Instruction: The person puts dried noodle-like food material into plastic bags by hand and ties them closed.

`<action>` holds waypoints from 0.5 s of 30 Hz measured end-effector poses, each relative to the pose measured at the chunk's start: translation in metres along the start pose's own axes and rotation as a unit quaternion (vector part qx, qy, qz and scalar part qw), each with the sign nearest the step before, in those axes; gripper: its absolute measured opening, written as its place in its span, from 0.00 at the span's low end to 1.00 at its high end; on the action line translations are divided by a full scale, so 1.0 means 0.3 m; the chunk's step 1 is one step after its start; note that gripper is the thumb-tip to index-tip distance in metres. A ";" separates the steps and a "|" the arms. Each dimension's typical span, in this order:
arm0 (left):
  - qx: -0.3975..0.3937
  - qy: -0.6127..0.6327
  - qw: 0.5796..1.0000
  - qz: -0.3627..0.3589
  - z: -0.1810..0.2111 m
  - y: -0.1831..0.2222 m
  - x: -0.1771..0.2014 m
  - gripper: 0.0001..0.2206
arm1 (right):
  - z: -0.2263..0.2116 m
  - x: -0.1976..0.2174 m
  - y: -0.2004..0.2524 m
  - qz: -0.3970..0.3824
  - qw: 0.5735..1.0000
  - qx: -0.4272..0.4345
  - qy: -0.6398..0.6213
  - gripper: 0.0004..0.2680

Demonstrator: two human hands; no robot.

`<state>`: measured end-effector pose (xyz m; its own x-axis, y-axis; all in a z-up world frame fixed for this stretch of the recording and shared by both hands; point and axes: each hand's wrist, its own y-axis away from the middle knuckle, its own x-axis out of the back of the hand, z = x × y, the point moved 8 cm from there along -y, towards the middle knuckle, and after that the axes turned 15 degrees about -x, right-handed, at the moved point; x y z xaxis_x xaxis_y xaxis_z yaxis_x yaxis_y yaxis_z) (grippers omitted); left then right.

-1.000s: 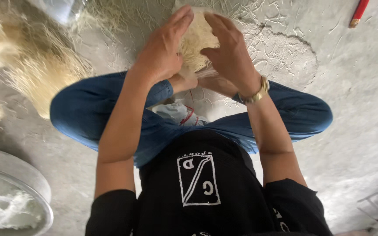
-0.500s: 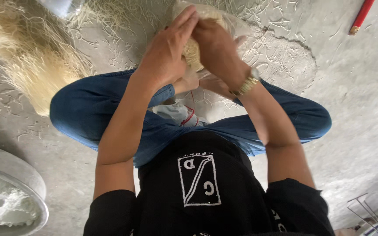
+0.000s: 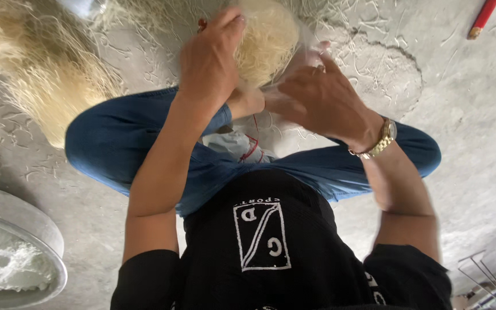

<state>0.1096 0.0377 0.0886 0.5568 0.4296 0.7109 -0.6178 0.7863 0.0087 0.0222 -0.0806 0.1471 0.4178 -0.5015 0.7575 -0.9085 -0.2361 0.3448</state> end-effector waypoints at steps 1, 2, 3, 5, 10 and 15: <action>-0.007 -0.034 0.999 -0.006 0.003 0.004 -0.019 0.20 | -0.008 -0.014 0.045 0.033 0.993 0.044 0.101 0.06; -0.014 -0.067 0.998 -0.012 0.008 0.008 -0.036 0.20 | -0.015 -0.032 0.093 0.065 0.974 0.088 0.200 0.13; -0.015 -0.068 0.998 -0.011 0.065 0.013 -0.002 0.20 | -0.022 -0.019 0.121 0.067 0.973 0.088 0.202 0.13; 0.033 -0.100 0.983 -0.153 0.149 0.039 -0.001 0.44 | 0.005 0.018 0.162 0.080 0.972 0.006 0.220 0.12; -0.003 -0.027 1.000 -0.014 0.121 0.108 -0.089 0.19 | 0.002 -0.032 0.216 0.010 0.984 -0.034 0.175 0.08; -0.011 0.009 0.999 0.030 0.097 0.129 -0.044 0.21 | 0.094 0.146 0.148 0.150 0.970 -0.013 -0.189 0.15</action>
<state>0.0621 0.0495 0.0999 0.5292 0.4839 0.6970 -0.6382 0.7683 -0.0489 0.0002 -0.1365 0.1800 0.1022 -0.8151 0.5703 -0.9874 -0.0133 0.1580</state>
